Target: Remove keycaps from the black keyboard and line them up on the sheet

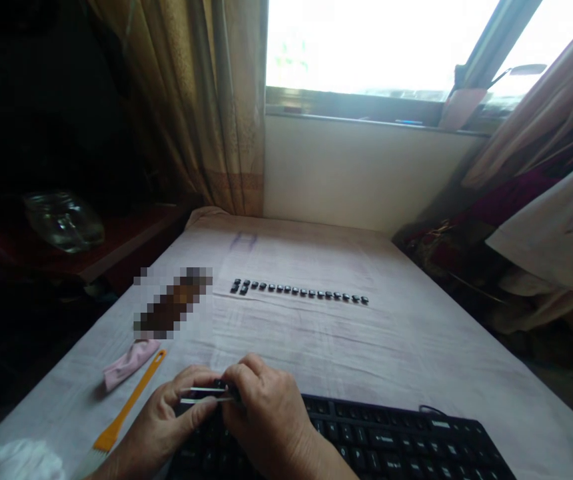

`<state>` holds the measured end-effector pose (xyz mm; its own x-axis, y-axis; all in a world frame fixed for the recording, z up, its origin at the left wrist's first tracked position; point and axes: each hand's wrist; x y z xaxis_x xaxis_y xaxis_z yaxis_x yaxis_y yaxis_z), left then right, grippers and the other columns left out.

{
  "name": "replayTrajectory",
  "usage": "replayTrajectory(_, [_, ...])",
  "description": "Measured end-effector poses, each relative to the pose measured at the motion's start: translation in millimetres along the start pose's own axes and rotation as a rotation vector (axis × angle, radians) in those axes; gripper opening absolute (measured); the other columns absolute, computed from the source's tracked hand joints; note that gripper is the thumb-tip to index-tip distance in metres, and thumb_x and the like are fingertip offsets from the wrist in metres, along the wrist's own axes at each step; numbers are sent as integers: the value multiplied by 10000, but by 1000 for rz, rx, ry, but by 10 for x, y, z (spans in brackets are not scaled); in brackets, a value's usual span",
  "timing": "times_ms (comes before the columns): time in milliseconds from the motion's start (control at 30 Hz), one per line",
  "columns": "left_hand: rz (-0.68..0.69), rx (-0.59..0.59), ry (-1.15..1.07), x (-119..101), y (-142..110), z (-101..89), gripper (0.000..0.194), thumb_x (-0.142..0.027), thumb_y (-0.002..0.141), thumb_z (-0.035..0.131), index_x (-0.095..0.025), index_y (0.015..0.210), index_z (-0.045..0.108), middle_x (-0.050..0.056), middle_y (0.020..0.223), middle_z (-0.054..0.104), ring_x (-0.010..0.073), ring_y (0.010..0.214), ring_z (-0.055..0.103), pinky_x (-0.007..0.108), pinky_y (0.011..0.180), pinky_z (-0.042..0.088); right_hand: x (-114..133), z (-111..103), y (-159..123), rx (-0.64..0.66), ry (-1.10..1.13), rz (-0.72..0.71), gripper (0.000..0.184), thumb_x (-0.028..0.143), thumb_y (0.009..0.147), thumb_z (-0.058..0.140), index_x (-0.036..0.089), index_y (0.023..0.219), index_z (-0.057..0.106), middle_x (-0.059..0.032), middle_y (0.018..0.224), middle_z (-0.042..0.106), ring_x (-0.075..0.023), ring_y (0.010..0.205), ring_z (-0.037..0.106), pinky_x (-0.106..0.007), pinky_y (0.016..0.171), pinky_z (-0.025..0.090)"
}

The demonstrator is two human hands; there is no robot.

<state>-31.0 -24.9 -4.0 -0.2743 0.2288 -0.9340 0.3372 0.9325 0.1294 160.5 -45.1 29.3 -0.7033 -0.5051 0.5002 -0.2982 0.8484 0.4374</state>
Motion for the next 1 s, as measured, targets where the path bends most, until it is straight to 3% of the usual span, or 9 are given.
replayTrajectory(167, [-59, -22, -13, 81, -20, 4, 333, -399, 816, 651, -277, 1124, 689, 45, 1006, 762, 211, 974, 704, 315, 893, 558, -351, -132, 418, 19, -85, 140, 152, 119, 763, 623, 202, 881, 671, -29, 833, 688, -164, 752, 658, -253, 694, 502])
replayTrajectory(233, [-43, -18, -3, 75, -22, 11, 312, -396, 824, 645, -274, 1107, 696, 44, 986, 764, 206, 949, 710, 307, 886, 561, -559, -148, 649, 92, -217, 274, 138, 145, 791, 628, 208, 897, 689, -29, 878, 707, -170, 802, 665, -261, 756, 490])
replayTrajectory(400, [28, -55, 19, 42, -14, 19, 236, -383, 828, 634, -275, 1017, 723, 34, 927, 759, 202, 898, 712, 287, 842, 573, -924, -17, 1067, 118, -297, 381, 202, 171, 852, 579, 189, 1008, 706, -76, 991, 727, -199, 896, 677, -265, 799, 467])
replayTrajectory(600, [54, -11, 74, 109, 3, -1, 200, -326, 844, 618, -301, 1021, 707, 11, 937, 745, 179, 905, 704, 254, 838, 558, -973, 128, 1178, 199, -354, 415, 229, 216, 860, 567, 214, 1043, 705, -75, 1057, 714, -199, 945, 660, -252, 785, 447])
replayTrajectory(1000, [61, 5, 75, 80, -6, -5, 189, -303, 849, 606, -296, 1011, 704, 15, 934, 733, 178, 905, 695, 254, 833, 551, -964, 161, 1222, 247, -394, 399, 245, 212, 862, 535, 205, 1043, 701, -91, 1077, 700, -213, 962, 652, -268, 806, 442])
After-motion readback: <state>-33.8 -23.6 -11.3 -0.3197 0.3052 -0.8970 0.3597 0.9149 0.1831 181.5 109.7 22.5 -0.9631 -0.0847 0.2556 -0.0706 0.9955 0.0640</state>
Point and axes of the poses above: each hand's wrist, its own y-axis towards the middle knuckle, its own z-axis out of the palm, x = y × z
